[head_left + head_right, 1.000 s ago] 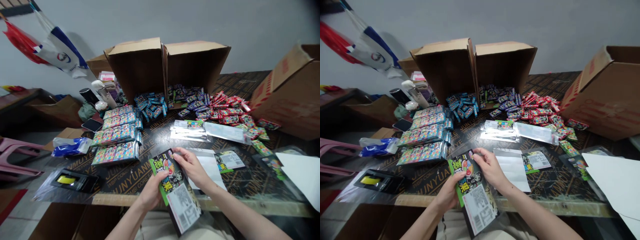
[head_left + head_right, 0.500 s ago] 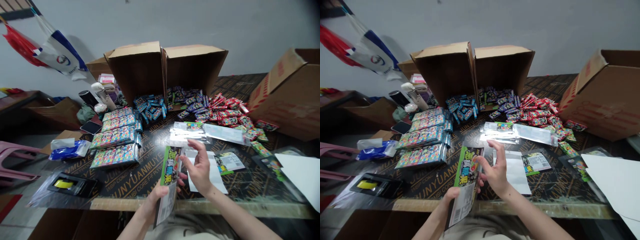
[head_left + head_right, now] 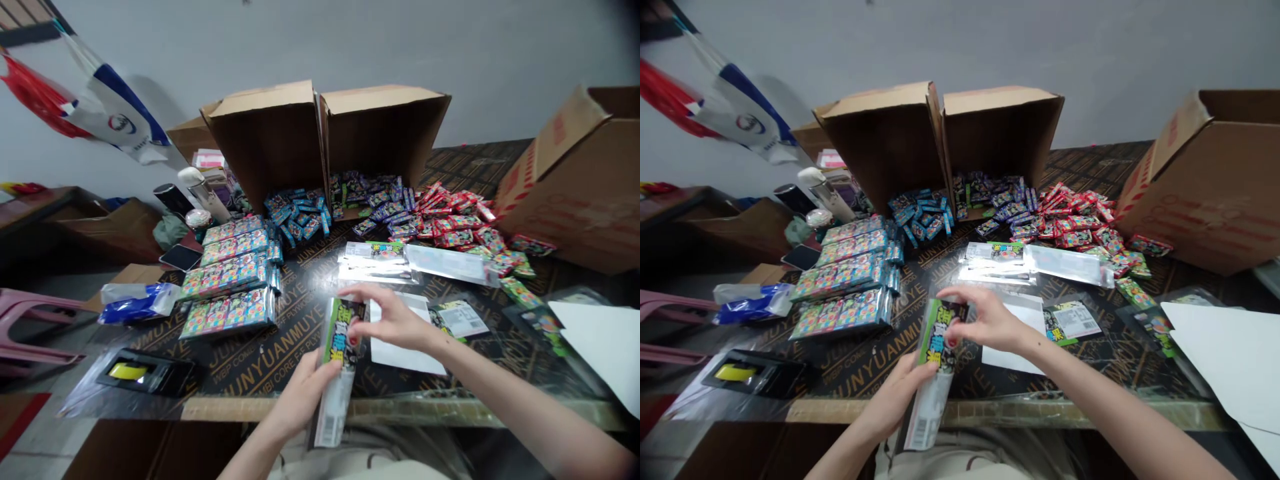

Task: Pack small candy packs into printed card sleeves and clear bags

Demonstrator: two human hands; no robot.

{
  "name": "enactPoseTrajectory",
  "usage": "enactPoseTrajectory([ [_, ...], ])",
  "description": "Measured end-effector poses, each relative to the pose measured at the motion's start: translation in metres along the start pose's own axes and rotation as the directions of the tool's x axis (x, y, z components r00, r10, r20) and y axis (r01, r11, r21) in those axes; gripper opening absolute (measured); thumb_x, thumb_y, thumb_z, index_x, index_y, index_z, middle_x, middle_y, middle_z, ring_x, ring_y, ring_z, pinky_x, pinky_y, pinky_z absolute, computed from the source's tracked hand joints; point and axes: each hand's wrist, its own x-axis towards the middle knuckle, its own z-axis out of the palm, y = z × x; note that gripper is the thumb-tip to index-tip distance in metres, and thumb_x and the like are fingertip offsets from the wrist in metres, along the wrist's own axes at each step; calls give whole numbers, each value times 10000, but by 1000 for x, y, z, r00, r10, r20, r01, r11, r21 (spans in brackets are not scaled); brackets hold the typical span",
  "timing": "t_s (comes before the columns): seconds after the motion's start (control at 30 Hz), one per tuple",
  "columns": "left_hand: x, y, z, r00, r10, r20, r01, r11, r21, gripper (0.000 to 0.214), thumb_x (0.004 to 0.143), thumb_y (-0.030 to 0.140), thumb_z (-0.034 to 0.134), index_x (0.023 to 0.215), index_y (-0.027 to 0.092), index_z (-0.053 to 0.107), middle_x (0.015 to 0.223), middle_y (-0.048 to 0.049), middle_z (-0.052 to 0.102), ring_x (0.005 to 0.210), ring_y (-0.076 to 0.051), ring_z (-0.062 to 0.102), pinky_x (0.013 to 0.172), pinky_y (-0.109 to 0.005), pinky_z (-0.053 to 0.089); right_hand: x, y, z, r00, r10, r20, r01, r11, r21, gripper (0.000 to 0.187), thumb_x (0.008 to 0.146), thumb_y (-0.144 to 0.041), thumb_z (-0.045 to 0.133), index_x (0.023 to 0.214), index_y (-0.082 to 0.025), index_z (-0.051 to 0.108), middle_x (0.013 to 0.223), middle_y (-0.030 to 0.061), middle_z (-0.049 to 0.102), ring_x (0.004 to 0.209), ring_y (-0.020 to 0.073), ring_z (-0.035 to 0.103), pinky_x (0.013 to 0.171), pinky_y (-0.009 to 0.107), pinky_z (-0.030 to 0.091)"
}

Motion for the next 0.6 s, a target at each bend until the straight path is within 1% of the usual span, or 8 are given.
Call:
enactPoseTrajectory([
  [0.07, 3, 1, -1, 999, -9, -37, 7, 998, -61, 346, 774, 393, 568, 1017, 151, 613, 910, -38, 646, 809, -177, 545, 724, -255, 424, 0, 7, 11, 962, 108, -250, -77, 988, 131, 485, 665, -348, 714, 1106, -235, 546, 1028, 44, 610, 950, 181, 558, 869, 330, 428],
  [0.1, 4, 2, -1, 999, -1, -41, -3, 996, -84, 335, 779, 392, 564, 1001, 146, 611, 873, -33, 643, 759, -158, 539, 688, -241, 423, -1, 10, 17, 950, 182, -254, -121, 964, 236, 470, 671, -358, 706, 1095, -229, 549, 1012, 48, 618, 954, 185, 564, 859, 334, 440],
  [0.17, 7, 2, -1, 999, 43, -29, -45, 996, -80, 297, 785, 387, 561, 923, 130, 618, 798, -24, 629, 693, -133, 519, 645, -221, 413, -2, 14, 26, 954, 284, -93, -215, 870, 444, 398, 693, -381, 680, 1028, -196, 571, 922, 45, 641, 865, 174, 600, 777, 313, 484],
  [0.23, 9, 2, -1, 995, 98, -15, -98, 995, -5, 288, 792, 390, 555, 818, 111, 622, 721, -20, 609, 650, -123, 502, 615, -213, 404, -2, 14, 31, 957, 289, 36, -264, 806, 530, 307, 722, -376, 652, 931, -160, 593, 825, 36, 650, 747, 148, 613, 697, 279, 503],
  [0.33, 13, 1, -3, 984, 174, -40, -168, 977, 129, 326, 797, 398, 542, 711, 93, 618, 656, -24, 593, 607, -121, 491, 572, -210, 392, -3, 12, 32, 955, 297, -2, -255, 823, 508, 236, 757, -350, 618, 865, -140, 613, 758, 35, 652, 656, 127, 603, 602, 238, 499],
  [0.4, 16, 1, -5, 978, 196, -68, -184, 971, 154, 340, 794, 400, 544, 687, 87, 621, 627, -26, 591, 574, -118, 490, 538, -206, 387, -5, 14, 34, 937, 349, 30, -310, 789, 531, 281, 749, -362, 622, 929, -147, 609, 718, 25, 647, 614, 124, 598, 547, 228, 496],
  [0.5, 23, 3, -9, 967, 201, -155, -191, 979, 77, 352, 795, 410, 538, 686, 86, 621, 593, -27, 598, 523, -113, 496, 498, -204, 391, -16, 21, 43, 895, 394, 210, -436, 672, 598, 450, 666, -332, 707, 1058, -168, 559, 692, -10, 630, 574, 111, 587, 530, 222, 496],
  [0.6, 31, 4, -11, 960, 205, -192, -212, 977, -16, 303, 749, 384, 603, 735, 84, 639, 650, -43, 644, 561, -137, 552, 531, -222, 439, -27, 31, 50, 886, 339, 316, -463, 657, 594, 401, 653, -289, 723, 1001, -151, 581, 724, -3, 636, 610, 116, 595, 575, 230, 493],
])
